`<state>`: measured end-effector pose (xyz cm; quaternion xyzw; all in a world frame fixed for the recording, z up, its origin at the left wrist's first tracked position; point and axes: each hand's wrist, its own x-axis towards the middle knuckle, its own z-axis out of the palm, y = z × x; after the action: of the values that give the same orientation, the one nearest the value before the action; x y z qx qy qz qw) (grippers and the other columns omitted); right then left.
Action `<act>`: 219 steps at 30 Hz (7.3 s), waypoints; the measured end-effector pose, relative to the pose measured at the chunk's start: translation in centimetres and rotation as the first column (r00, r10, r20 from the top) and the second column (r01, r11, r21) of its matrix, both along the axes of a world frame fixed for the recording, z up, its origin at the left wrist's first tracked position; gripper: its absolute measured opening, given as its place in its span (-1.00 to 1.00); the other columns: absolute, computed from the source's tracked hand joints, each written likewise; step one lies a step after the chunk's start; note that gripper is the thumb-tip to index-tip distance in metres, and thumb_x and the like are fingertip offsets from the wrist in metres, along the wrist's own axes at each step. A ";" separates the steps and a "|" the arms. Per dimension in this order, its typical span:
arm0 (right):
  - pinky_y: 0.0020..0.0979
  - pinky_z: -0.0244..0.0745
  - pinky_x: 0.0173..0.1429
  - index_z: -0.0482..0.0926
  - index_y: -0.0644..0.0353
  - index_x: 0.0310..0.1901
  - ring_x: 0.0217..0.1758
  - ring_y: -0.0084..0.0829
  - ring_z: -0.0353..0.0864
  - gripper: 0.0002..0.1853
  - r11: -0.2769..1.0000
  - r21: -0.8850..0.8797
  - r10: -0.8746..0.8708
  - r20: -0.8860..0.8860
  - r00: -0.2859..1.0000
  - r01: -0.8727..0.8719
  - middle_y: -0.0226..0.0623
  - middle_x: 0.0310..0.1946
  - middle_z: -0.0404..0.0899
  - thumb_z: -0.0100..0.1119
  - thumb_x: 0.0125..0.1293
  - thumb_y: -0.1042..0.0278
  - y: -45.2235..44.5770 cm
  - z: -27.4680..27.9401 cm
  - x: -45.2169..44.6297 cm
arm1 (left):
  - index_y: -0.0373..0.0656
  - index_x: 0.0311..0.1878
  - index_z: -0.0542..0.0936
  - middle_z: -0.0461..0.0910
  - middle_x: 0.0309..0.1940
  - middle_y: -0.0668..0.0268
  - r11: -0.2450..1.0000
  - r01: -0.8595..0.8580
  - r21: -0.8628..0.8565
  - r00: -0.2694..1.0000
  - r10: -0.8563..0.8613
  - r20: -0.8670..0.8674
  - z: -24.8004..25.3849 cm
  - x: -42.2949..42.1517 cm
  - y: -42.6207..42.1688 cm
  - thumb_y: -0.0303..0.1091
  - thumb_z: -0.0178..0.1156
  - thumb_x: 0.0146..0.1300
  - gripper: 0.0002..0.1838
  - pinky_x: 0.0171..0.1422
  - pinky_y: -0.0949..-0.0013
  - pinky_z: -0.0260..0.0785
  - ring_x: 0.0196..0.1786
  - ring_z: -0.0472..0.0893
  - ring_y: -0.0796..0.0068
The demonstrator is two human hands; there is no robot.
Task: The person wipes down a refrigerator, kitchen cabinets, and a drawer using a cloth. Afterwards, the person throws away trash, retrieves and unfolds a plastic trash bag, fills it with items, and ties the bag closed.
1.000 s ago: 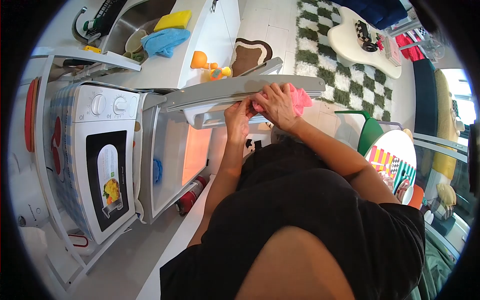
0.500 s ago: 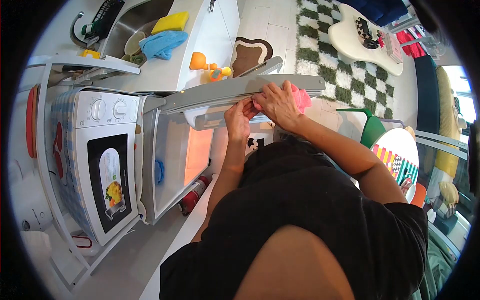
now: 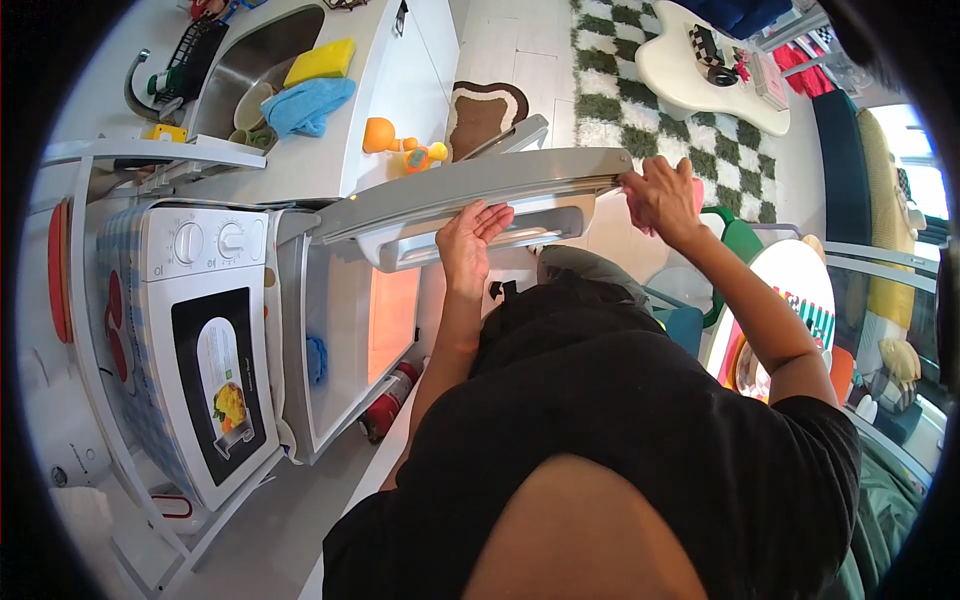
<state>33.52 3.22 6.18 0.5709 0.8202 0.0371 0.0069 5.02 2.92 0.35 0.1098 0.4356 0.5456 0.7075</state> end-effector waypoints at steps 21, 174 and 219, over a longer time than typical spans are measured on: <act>-0.12 0.25 -0.01 0.57 -0.14 -0.12 -0.03 -0.23 0.39 -0.65 0.981 0.195 0.067 -0.352 0.933 0.003 -0.28 -0.21 0.43 0.30 0.01 0.08 1.1 4.9 -7.7 | -0.32 -0.16 0.43 0.58 -0.27 0.06 0.998 -0.055 0.034 0.996 0.057 -0.061 0.1 -1.3 -2.3 -0.52 0.12 0.19 -0.83 -0.17 0.31 0.56 -0.31 0.64 0.26; -0.07 0.39 0.07 0.40 0.12 0.08 0.10 0.02 0.31 -0.44 0.049 -0.275 0.936 -0.323 0.140 -0.960 -0.18 0.12 0.29 0.25 -0.04 0.29 11.3 -52.0 -27.7 | -0.19 0.39 0.08 0.35 0.23 0.15 -0.021 -0.931 -0.366 0.169 0.861 -0.479 -41.3 21.4 10.0 -0.51 0.09 0.17 -0.29 -0.32 0.45 0.40 -0.14 0.49 0.55; -0.32 0.44 -0.04 0.39 0.21 -0.06 -0.09 -0.06 0.50 -0.52 -0.062 -0.733 0.224 -0.672 0.706 -0.678 -0.08 -0.19 0.44 0.07 -0.15 0.64 21.9 -39.4 -3.3 | -0.29 0.23 0.34 0.58 -0.26 0.11 0.061 -0.964 -0.259 0.056 0.998 0.030 -40.8 20.1 10.2 -0.53 0.09 0.25 -0.55 -0.24 0.41 0.53 -0.33 0.61 0.38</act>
<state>30.20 25.09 -33.26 0.1007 0.7624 -0.6020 0.2152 25.11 13.13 -40.43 -0.3318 0.3642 0.8486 0.1927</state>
